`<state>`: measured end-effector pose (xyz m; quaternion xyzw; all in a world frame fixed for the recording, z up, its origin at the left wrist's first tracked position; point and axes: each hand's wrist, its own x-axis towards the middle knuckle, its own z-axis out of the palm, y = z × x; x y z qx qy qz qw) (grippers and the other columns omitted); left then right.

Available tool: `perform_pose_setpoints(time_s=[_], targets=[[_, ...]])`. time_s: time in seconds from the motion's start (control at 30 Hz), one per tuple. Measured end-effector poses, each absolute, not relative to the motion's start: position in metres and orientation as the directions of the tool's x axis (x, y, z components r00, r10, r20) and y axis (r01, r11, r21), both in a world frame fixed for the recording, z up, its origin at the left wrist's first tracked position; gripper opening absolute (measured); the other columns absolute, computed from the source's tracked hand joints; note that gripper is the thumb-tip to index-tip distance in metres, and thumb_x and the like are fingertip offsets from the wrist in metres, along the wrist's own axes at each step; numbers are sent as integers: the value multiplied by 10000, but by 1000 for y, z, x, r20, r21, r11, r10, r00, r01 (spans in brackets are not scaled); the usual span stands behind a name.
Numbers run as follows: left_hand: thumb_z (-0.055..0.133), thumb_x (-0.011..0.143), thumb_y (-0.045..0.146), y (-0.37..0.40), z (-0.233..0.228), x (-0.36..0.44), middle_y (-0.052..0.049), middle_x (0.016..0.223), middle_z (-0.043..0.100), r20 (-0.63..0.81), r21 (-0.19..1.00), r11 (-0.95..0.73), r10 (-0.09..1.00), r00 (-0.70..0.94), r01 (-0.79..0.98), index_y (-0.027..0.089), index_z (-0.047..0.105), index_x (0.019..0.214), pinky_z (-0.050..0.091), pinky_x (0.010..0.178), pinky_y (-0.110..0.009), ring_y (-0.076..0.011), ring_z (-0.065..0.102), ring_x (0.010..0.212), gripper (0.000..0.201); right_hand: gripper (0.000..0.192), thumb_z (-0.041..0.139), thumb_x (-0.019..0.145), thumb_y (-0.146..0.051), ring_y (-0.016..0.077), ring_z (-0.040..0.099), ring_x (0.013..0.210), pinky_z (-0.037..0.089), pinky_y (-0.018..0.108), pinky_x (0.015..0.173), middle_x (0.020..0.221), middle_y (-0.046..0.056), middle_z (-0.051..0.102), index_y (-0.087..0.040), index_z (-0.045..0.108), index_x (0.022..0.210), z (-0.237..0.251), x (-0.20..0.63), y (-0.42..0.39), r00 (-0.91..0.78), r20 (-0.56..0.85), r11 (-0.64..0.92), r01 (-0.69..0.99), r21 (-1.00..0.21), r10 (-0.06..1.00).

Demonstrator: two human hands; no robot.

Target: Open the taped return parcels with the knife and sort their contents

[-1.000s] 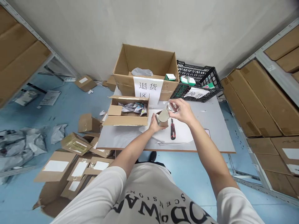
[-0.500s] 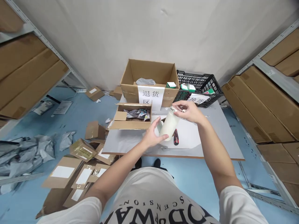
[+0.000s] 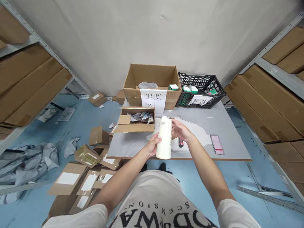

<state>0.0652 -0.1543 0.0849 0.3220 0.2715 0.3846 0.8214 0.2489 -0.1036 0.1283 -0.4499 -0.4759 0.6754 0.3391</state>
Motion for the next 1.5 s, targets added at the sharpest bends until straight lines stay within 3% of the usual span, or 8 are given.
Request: perform_pose_setpoints(time_s=[0.33, 0.5, 0.63, 0.77, 0.9, 1.17, 1.3, 1.5], targets=[[609, 620, 551, -160, 63, 64, -140, 1155, 641, -219, 558, 672, 685, 695, -487, 157, 597, 1124, 436, 920, -514, -358, 533, 1161, 640, 527, 643, 684, -515, 178, 601, 697, 481, 255, 527, 896, 49, 659, -218, 546, 1108, 96, 226, -109, -272, -245, -319, -273, -908, 931], [655, 671, 559, -162, 58, 54, -124, 1151, 631, -283, 749, 511, 822, 494, -422, 189, 577, 1143, 476, 882, -448, -319, 585, 1084, 604, 518, 746, 621, -413, 160, 615, 721, 504, 266, 615, 897, 23, 662, -233, 586, 1080, 100, 231, -110, -210, -237, -296, -323, -899, 949], [836, 504, 440, -169, 58, 52, -135, 1204, 565, -243, 939, 294, 934, 261, -177, 196, 490, 1201, 488, 867, -406, -269, 610, 1016, 815, 522, 782, 583, -388, 144, 617, 677, 497, 252, 575, 876, 13, 666, -233, 608, 1050, 101, 234, -110, -131, -272, -298, -257, -919, 953], [860, 468, 371, -176, 56, 61, -119, 1104, 591, -170, 985, 167, 977, 132, 32, 188, 495, 1118, 496, 847, -393, -250, 609, 990, 768, 545, 798, 561, -398, 154, 631, 695, 506, 260, 571, 859, 12, 671, -234, 605, 1043, 96, 230, -111, -96, -295, -309, -211, -927, 951], [850, 492, 335, -178, 58, 65, -96, 1021, 612, -225, 974, 227, 967, 116, -2, 176, 494, 1044, 511, 792, -380, -219, 639, 874, 676, 549, 801, 567, -423, 146, 633, 678, 497, 243, 542, 861, 7, 675, -246, 601, 1046, 96, 230, -113, -97, -299, -311, -156, -937, 949], [792, 538, 382, -178, 62, 54, -108, 989, 673, -250, 658, 539, 815, 523, -526, 161, 528, 1083, 502, 766, -380, -267, 655, 882, 645, 539, 641, 743, -549, 195, 673, 811, 553, 339, 703, 1047, 73, 679, -272, 568, 1199, 103, 255, -107, -347, -328, -423, -249, -871, 879], [736, 556, 411, -179, 60, 57, -150, 1046, 667, -173, 496, 661, 711, 682, -563, 138, 534, 1149, 495, 794, -438, -335, 637, 965, 683, 560, 629, 754, -532, 181, 672, 749, 567, 335, 639, 997, 55, 692, -275, 528, 1241, 97, 252, -106, -452, -294, -460, -317, -830, 842], [686, 575, 407, -177, 59, 59, -167, 1123, 644, -158, 430, 695, 687, 709, -577, 128, 495, 1239, 461, 870, -474, -354, 602, 1044, 745, 464, 714, 717, -407, 161, 666, 705, 570, 306, 628, 910, 45, 704, -231, 595, 1130, 94, 245, -106, -458, -269, -458, -373, -807, 847]])
